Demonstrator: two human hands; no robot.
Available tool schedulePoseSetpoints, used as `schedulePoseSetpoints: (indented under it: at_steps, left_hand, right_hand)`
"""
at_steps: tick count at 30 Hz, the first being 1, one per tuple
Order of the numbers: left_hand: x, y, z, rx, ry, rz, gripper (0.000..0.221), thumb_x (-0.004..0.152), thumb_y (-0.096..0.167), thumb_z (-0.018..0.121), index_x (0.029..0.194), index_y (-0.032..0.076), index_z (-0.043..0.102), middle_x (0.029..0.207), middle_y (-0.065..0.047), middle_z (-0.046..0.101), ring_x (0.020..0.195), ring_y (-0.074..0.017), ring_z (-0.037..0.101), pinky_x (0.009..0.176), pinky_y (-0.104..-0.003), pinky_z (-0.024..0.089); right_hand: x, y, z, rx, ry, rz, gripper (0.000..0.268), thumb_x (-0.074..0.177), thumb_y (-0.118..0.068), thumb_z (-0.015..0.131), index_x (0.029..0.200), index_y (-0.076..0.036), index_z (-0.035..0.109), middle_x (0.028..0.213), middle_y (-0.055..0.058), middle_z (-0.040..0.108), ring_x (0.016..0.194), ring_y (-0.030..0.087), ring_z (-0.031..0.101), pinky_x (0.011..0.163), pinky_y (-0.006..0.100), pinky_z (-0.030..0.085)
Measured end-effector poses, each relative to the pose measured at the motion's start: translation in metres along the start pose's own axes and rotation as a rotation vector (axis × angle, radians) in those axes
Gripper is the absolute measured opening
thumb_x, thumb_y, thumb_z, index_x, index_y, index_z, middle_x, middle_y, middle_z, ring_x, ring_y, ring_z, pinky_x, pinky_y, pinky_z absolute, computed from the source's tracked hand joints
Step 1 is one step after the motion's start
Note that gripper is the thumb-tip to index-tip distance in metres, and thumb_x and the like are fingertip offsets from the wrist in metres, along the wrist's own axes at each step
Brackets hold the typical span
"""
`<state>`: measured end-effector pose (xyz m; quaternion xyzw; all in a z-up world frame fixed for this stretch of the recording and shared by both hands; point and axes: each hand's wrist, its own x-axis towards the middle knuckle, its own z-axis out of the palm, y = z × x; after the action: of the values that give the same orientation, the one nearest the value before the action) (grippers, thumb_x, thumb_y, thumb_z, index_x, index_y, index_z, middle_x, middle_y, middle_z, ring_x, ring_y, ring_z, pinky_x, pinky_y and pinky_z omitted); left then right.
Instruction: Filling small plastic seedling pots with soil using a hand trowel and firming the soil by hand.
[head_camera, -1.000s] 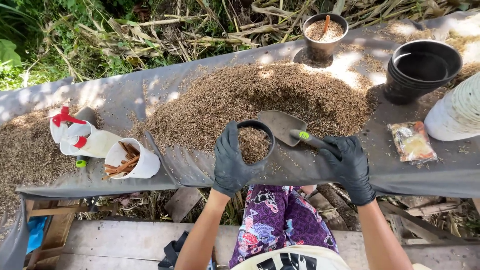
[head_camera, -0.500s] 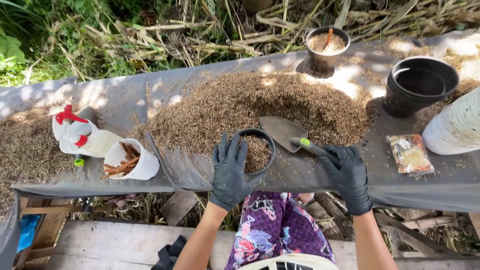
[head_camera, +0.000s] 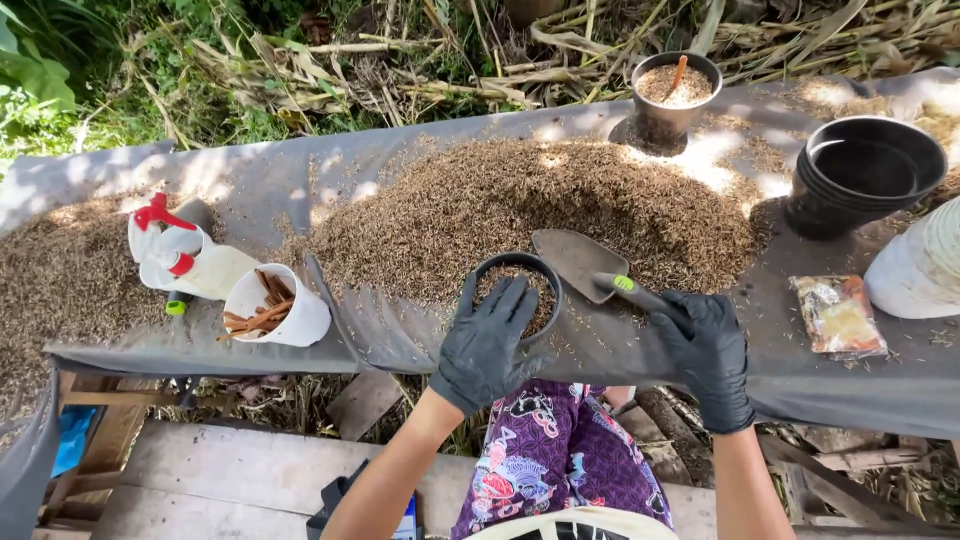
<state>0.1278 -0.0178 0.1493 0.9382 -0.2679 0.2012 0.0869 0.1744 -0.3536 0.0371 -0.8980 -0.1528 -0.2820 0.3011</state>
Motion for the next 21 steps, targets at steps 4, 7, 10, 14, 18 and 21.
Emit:
schedulePoseSetpoints:
  at_steps: [4,7,10,14,18,21]
  left_hand:
    - [0.006,0.001,0.001,0.142,-0.048,0.076,0.085,0.092,0.078,0.027,0.156,0.023,0.037,0.158,-0.009,0.042,0.146,-0.0311,0.040,0.124,-0.062,0.012]
    - [0.002,0.000,0.002,0.149,-0.074,0.023,0.081,0.088,0.073,0.044,0.149,0.020,0.045,0.153,-0.012,0.045,0.141,-0.0311,0.044,0.122,-0.059,0.019]
    - [-0.003,-0.002,0.003,0.215,-0.071,0.011,0.071,0.087,0.067,0.056,0.137,0.017,0.058,0.142,-0.015,0.054,0.133,-0.0319,0.052,0.120,-0.061,0.024]
    - [-0.022,-0.012,0.010,0.069,0.001,0.058,0.062,0.094,0.066,0.043,0.127,0.017,0.063,0.123,-0.008,0.063,0.120,-0.0253,0.061,0.115,-0.061,0.030]
    - [-0.044,-0.023,0.032,0.084,-0.001,0.035,0.059,0.096,0.061,0.048,0.127,0.014,0.064,0.129,-0.009,0.060,0.128,-0.0290,0.053,0.118,-0.060,0.027]
    - [-0.034,-0.012,0.015,0.078,-0.015,0.012,0.059,0.096,0.061,0.046,0.128,0.015,0.063,0.127,-0.010,0.060,0.126,-0.0290,0.055,0.118,-0.059,0.028]
  right_hand:
    - [0.007,0.003,0.000,-0.014,-0.011,0.032,0.038,0.091,-0.036,0.079,0.120,-0.012,0.072,0.094,0.010,0.069,0.096,0.031,0.065,0.079,0.042,0.058]
    - [0.004,-0.020,-0.006,-0.020,-0.063,0.099,0.038,0.091,-0.037,0.079,0.119,-0.012,0.071,0.093,0.010,0.069,0.096,0.031,0.065,0.077,0.043,0.058]
    - [0.008,-0.013,-0.005,-0.037,-0.054,0.082,0.037,0.092,-0.036,0.078,0.118,-0.011,0.071,0.093,0.011,0.069,0.097,0.032,0.065,0.078,0.044,0.058]
    - [0.005,-0.005,-0.003,-0.028,-0.036,0.065,0.037,0.094,-0.035,0.078,0.122,-0.012,0.072,0.096,0.009,0.070,0.100,0.031,0.065,0.080,0.043,0.058]
    - [0.005,-0.009,-0.006,0.003,-0.016,0.023,0.034,0.092,-0.029,0.080,0.118,-0.008,0.072,0.098,0.013,0.070,0.100,0.035,0.064,0.080,0.045,0.057]
    - [0.006,-0.008,-0.005,0.010,-0.010,0.017,0.035,0.092,-0.029,0.080,0.118,-0.008,0.071,0.098,0.013,0.070,0.098,0.035,0.064,0.078,0.046,0.057]
